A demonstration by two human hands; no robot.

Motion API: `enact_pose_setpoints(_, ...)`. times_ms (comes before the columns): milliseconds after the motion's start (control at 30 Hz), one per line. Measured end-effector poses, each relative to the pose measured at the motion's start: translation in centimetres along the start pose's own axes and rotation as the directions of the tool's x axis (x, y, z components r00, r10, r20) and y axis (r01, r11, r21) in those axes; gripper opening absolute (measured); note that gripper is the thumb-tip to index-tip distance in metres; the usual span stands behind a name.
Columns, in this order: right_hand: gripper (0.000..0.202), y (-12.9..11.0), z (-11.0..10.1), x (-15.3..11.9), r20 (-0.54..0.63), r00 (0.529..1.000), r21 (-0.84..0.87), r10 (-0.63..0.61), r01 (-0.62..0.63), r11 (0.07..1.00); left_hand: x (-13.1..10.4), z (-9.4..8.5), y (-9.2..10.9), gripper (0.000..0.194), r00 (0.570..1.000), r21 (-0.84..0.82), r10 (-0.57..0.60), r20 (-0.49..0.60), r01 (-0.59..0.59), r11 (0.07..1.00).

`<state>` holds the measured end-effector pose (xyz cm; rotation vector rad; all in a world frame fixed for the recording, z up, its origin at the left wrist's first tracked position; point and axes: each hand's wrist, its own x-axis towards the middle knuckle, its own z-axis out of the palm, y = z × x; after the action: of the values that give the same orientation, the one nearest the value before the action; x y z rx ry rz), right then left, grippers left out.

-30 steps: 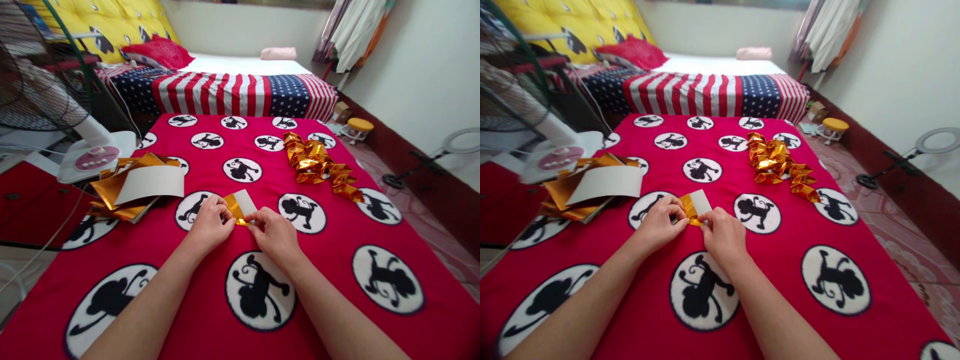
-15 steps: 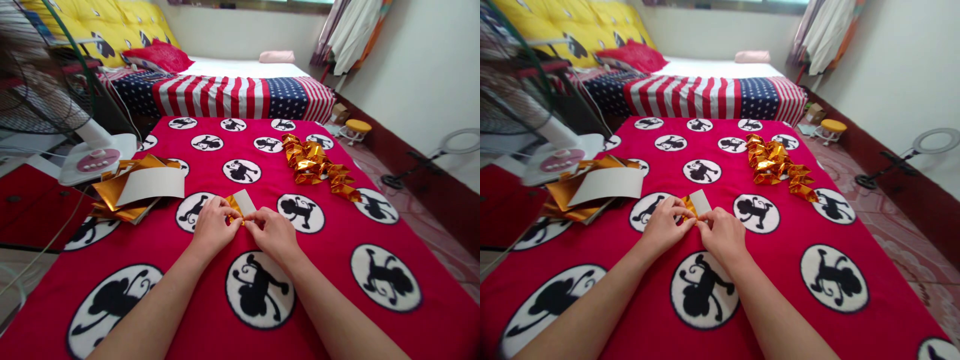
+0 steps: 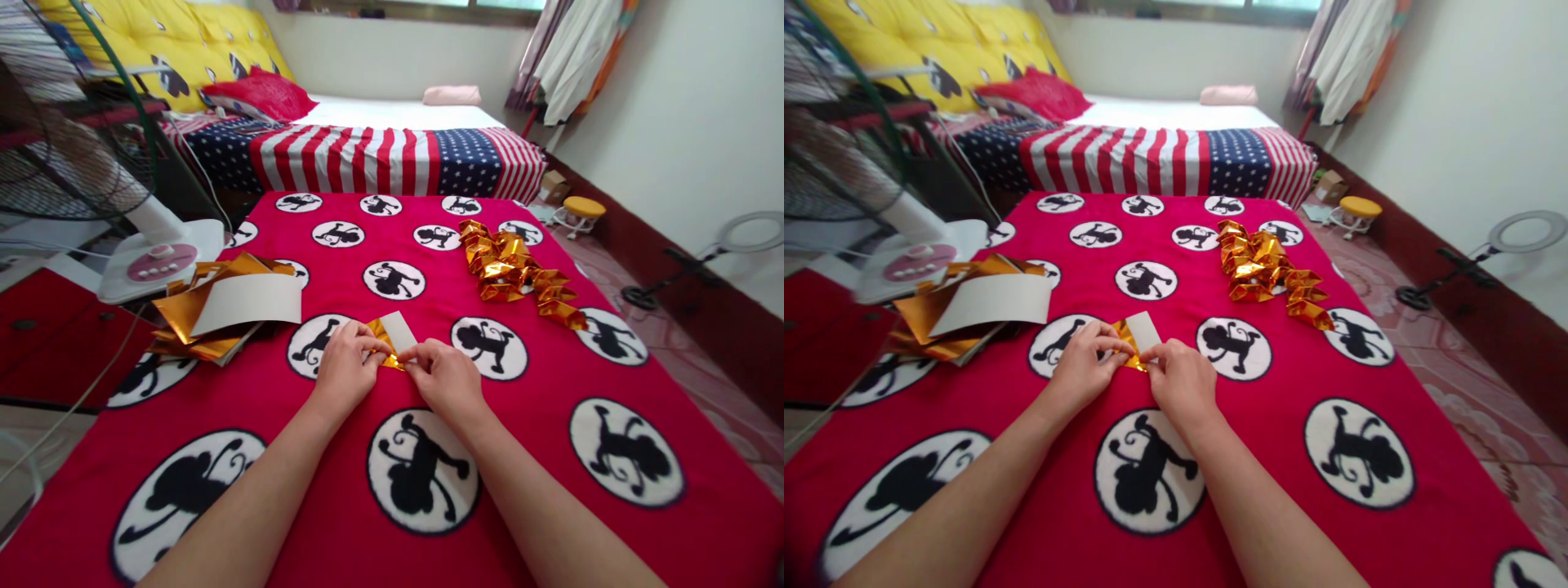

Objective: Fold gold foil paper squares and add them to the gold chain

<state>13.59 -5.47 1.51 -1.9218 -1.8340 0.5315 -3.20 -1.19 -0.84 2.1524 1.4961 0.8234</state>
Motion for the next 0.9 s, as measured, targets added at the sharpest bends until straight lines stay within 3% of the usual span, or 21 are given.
enact_pose_setpoints(433,0.012,0.0,0.2,-0.4,-0.025,0.998,-0.044,-0.054,0.053,0.998,0.0,-0.2,-0.2,0.014,0.998,0.018,0.066,0.008,-0.066,0.998)
enact_pose_setpoints(733,0.023,0.1,0.7,0.1,-0.089,0.940,-0.236,-0.330,0.302,0.924,-0.5,-0.4,-0.2,0.013,0.981,-0.006,0.175,-0.085,-0.177,0.984)
enact_pose_setpoints(900,0.026,1.0,0.7,1.2,-0.117,0.915,-0.250,-0.387,0.351,0.903,-0.2,-0.5,-0.8,0.016,0.977,0.031,0.133,-0.169,-0.130,0.991)
